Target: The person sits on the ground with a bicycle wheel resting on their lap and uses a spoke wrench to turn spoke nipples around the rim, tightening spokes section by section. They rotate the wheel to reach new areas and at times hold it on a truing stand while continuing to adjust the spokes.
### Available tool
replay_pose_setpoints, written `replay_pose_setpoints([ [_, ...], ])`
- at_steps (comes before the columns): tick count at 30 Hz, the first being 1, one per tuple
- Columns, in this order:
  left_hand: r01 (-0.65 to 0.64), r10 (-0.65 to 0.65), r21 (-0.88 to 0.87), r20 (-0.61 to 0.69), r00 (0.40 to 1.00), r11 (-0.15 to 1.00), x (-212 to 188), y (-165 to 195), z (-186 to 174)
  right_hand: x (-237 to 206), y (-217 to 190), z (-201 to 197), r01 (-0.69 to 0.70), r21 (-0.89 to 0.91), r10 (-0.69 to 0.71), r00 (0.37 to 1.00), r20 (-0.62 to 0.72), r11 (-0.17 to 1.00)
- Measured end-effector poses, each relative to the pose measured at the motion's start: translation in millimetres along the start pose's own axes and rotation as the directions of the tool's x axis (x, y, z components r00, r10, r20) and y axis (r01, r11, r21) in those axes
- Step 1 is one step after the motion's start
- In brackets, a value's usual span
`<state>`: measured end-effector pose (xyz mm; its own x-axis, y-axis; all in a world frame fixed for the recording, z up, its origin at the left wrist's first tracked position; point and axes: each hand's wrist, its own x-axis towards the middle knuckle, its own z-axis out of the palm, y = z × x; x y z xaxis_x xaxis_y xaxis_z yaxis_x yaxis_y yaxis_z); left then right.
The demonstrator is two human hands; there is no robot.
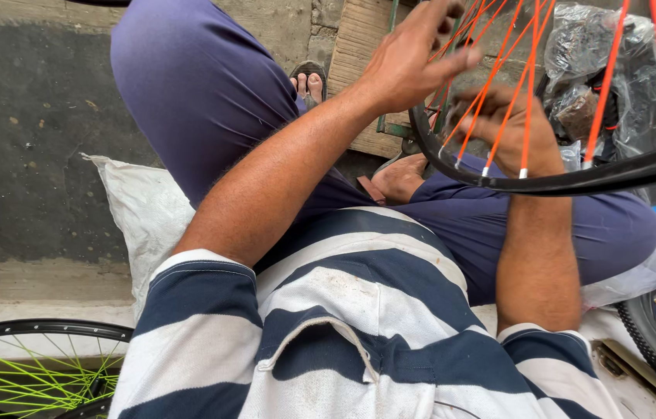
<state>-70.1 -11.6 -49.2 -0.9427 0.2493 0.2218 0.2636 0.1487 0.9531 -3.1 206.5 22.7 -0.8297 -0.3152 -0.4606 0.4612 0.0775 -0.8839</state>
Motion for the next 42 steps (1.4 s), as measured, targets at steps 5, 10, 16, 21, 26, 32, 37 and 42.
replay_pose_setpoints([
  [5, 0.191, -0.175, -0.046, 0.238, 0.955, 0.98, -2, -3, 0, 12, 15, 9, 0.009, -0.12, -0.033, 0.981, -0.192, 0.993],
  [10, 0.228, -0.208, -0.053, 0.256, 0.944, 0.972, -2, 0, -4, 14, 18, 9, 0.019, -0.111, -0.02, 1.0, -0.005, 0.994],
  [16, 0.211, -0.191, -0.05, 0.266, 0.945, 0.976, 0, 5, -6, 16, 20, 9, -0.042, -0.016, 0.043, 0.999, 0.008, 0.999],
  [21, 0.212, -0.17, -0.114, 0.296, 0.94, 0.971, 1, 4, -5, 7, 15, 6, -0.136, 0.35, 0.072, 0.979, 0.19, 0.927],
  [26, 0.177, -0.141, -0.099, 0.296, 0.945, 0.979, 0, -3, 2, 11, 16, 14, -0.05, 0.103, 0.04, 0.995, 0.091, 0.993],
  [32, 0.177, -0.157, -0.049, 0.275, 0.948, 0.983, 0, -8, 4, 18, 28, 46, -0.062, -0.468, -0.098, 0.946, -0.309, 0.881],
  [37, 0.196, -0.166, -0.074, 0.301, 0.939, 0.978, 6, 5, -6, 11, 14, 40, 0.128, -0.394, -0.194, 0.972, -0.132, 0.91],
  [42, 0.21, -0.136, -0.215, 0.315, 0.939, 0.954, 8, 36, -17, -11, -1, 21, 0.061, 0.496, -0.112, 0.991, 0.073, 0.866],
])
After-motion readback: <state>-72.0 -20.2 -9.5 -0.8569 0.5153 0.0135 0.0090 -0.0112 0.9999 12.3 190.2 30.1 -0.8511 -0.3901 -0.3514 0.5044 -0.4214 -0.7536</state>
